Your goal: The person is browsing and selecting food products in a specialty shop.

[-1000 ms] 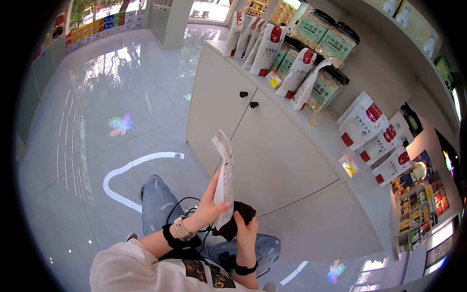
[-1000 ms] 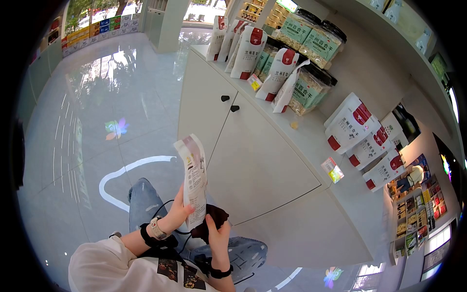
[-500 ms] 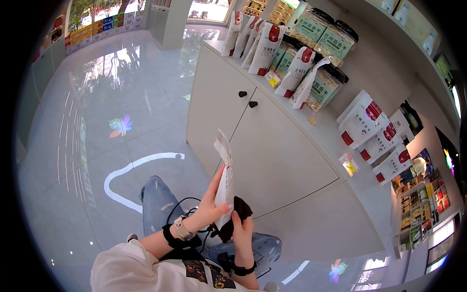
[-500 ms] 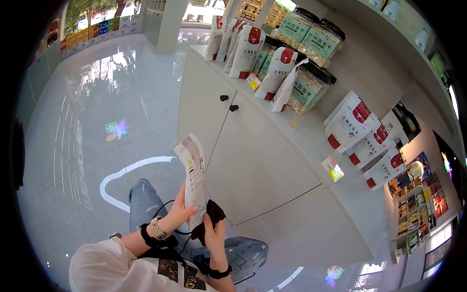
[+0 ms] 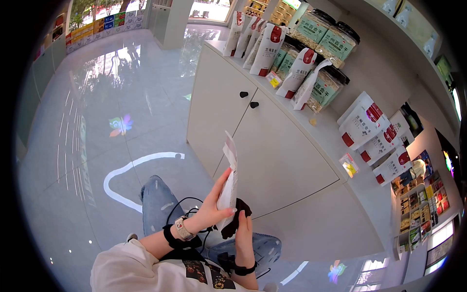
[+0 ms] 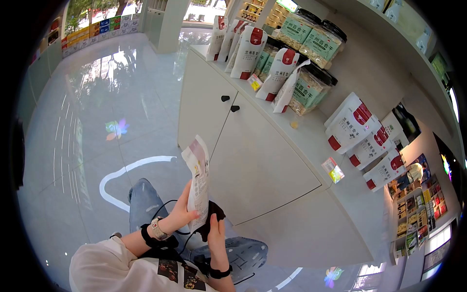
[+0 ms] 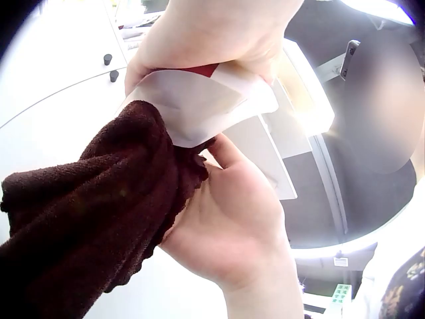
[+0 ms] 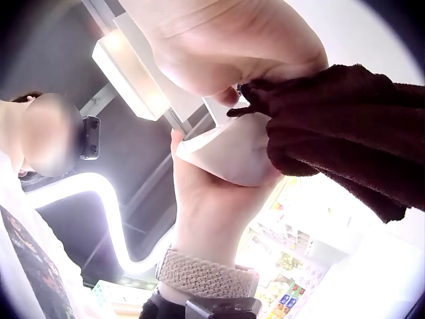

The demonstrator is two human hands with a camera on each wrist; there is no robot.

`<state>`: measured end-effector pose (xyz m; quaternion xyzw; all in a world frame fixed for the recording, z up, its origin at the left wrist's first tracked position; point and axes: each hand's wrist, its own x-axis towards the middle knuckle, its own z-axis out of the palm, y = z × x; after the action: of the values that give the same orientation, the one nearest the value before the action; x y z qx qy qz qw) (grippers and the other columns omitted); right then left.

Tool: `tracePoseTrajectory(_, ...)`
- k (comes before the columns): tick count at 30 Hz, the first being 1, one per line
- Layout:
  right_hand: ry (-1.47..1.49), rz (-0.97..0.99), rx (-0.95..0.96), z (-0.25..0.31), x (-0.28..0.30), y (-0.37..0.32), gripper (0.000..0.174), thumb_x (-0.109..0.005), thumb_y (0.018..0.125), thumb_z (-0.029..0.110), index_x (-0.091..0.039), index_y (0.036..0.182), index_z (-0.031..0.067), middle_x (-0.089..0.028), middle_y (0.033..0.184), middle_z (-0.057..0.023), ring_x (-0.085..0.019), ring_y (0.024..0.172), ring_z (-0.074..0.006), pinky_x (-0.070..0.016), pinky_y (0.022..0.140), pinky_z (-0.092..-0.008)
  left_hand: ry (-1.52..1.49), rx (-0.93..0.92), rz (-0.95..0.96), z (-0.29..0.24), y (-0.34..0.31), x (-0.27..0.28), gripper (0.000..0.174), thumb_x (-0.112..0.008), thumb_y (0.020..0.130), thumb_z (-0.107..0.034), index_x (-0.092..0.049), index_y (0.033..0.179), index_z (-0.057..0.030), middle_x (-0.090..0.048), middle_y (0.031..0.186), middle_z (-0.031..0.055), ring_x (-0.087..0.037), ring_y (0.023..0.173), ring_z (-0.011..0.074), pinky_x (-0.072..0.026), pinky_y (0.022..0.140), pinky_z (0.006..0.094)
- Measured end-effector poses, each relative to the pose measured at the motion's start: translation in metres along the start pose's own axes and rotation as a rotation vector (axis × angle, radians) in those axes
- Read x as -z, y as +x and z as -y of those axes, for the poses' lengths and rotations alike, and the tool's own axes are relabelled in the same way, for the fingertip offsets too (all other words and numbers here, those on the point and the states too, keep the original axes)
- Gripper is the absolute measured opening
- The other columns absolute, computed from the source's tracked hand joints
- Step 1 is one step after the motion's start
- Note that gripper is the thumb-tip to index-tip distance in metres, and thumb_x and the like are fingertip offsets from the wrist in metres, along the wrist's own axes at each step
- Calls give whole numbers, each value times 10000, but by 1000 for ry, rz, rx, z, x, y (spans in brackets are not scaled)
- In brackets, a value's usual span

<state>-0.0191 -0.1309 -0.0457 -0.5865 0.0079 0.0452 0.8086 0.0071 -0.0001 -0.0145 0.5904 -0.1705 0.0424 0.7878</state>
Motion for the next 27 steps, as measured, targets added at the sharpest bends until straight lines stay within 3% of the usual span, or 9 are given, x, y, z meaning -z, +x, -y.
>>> tracePoseTrajectory(3, -19, -22, -23, -3, 4, 0, 318, -377, 953, 251, -506, 1106, 4, -565, 1023, -41, -510, 904, -108, -400, 787, -242, -4, 17, -7, 2, 0, 1, 879, -578, 681, -113, -85, 1408, -82, -216, 1407, 114, -235, 1283, 210, -205, 1037, 335)
tracePoseTrajectory(6, -67, -59, -15, -6, 6, 1, 266, -395, 952, 251, -518, 992, 19, -523, 838, 9, -453, 737, -61, -380, 618, -206, -5, 50, -14, 2, 0, 1, 864, -556, 681, -98, -89, 1408, -84, -221, 1405, 114, -237, 1281, 211, -204, 1038, 336)
tracePoseTrajectory(9, -30, -66, -3, -1, 2, 1, 265, -395, 952, 257, -520, 919, 25, -508, 782, 12, -429, 706, -58, -362, 602, -204, 19, 54, -42, 4, 1, 1, 848, -552, 693, -84, -95, 1408, -85, -224, 1403, 115, -255, 1272, 215, -215, 1034, 337)
tracePoseTrajectory(13, -182, -38, -25, -27, 24, 6, 343, -366, 957, 278, -513, 1080, -7, -580, 969, -39, -518, 845, -98, -412, 738, -232, 29, 72, -70, 4, 4, 1, 816, -561, 732, -73, -100, 1406, -77, -236, 1399, 120, -277, 1261, 212, -236, 1027, 332)
tracePoseTrajectory(18, -93, 64, -42, 0, 10, -2, 352, -356, 959, 291, -515, 1069, -3, -578, 906, -21, -514, 775, -80, -416, 672, -223, 82, 3, -117, 13, 7, 3, 831, -603, 737, -58, -105, 1402, -69, -252, 1394, 134, -294, 1251, 211, -256, 1019, 325)
tracePoseTrajectory(21, -89, 72, -8, 6, 5, -2, 320, -352, 957, 260, -513, 1011, -10, -601, 830, -63, -580, 643, -116, -461, 573, -240, 111, -6, -140, 9, 8, 3, 846, -616, 726, -49, -108, 1402, -69, -261, 1388, 142, -305, 1247, 217, -266, 1014, 325)
tracePoseTrajectory(27, -91, 92, 4, 9, -3, -3, 314, -360, 954, 244, -464, 1080, -23, -599, 866, -78, -605, 649, -146, -492, 584, -274, 132, 15, -158, 6, 9, 3, 830, -604, 734, -53, -111, 1401, -73, -271, 1381, 145, -313, 1244, 223, -277, 1008, 328)
